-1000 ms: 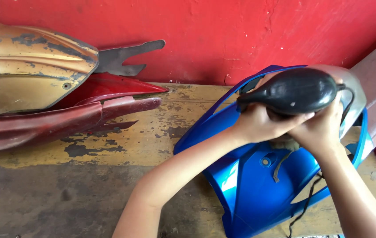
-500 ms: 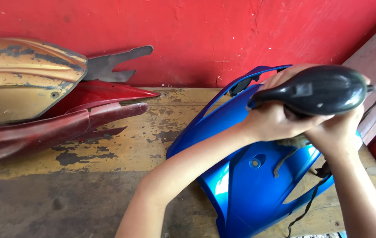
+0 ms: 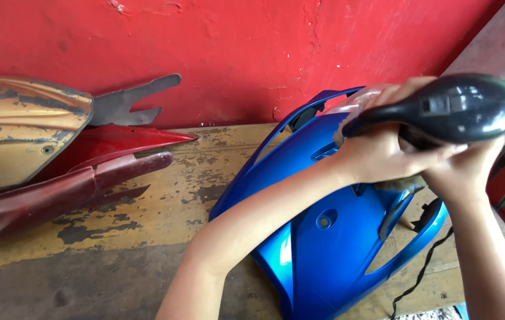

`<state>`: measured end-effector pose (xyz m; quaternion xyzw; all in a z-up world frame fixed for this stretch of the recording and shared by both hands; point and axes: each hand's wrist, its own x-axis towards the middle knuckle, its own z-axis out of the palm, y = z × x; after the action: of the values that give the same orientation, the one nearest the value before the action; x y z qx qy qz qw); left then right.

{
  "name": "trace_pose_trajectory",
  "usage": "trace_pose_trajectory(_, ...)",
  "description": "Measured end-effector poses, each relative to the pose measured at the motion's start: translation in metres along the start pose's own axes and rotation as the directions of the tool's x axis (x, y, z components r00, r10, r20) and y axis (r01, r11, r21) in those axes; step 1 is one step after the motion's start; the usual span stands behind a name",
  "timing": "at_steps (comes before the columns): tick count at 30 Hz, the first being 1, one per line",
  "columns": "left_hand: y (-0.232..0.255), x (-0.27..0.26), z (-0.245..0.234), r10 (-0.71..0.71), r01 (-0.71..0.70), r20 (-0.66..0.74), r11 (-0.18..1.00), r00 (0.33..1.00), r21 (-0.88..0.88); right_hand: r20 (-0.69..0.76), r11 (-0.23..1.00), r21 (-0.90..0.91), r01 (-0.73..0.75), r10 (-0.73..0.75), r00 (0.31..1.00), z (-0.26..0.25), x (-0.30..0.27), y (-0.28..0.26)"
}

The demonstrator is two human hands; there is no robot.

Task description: The person uses a handheld electric polisher with a buffing pad to polish the surface of a blue motorcycle fairing. The person moves the tool across the curved and flat sections of the fairing, which rests on a wooden workbench.

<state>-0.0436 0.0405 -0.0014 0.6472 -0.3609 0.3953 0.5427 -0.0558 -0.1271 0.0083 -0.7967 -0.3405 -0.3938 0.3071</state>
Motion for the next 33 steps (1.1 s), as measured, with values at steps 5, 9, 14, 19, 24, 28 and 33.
trace_pose_trajectory(5,-0.020,0.026,0.027,0.058,-0.060,0.047,0.998,0.997,0.034,-0.097,1.000,-0.010,-0.013,0.012,0.995,-0.003,-0.006,0.054)
trace_pose_trajectory(9,-0.055,0.055,0.061,-0.040,0.081,0.198,0.975,0.979,-0.207,-0.171,0.999,0.001,0.038,-0.037,0.985,-0.001,-0.007,0.118)
trace_pose_trajectory(14,-0.049,0.052,0.074,0.082,-0.050,0.159,0.980,0.984,-0.193,-0.214,0.952,0.290,-0.096,0.162,0.963,-0.009,-0.013,0.105)
trace_pose_trajectory(19,-0.056,0.055,0.096,0.064,-0.085,0.190,0.991,0.980,0.101,-0.184,0.993,0.112,-0.045,0.065,0.981,-0.017,-0.031,0.126)
trace_pose_trajectory(24,-0.106,0.083,0.142,0.066,0.041,0.428,0.971,0.901,-0.234,-0.314,0.934,0.349,-0.079,0.196,0.929,-0.011,-0.027,0.178)
trace_pose_trajectory(28,-0.099,0.086,0.150,0.094,0.048,0.438,0.952,0.894,-0.302,-0.347,0.894,0.432,-0.117,0.285,0.894,-0.019,-0.006,0.121)
trace_pose_trajectory(33,-0.076,0.078,0.133,0.221,-0.119,0.288,0.935,0.932,-0.334,-0.311,0.904,0.393,-0.169,0.304,0.901,-0.024,0.020,0.039)
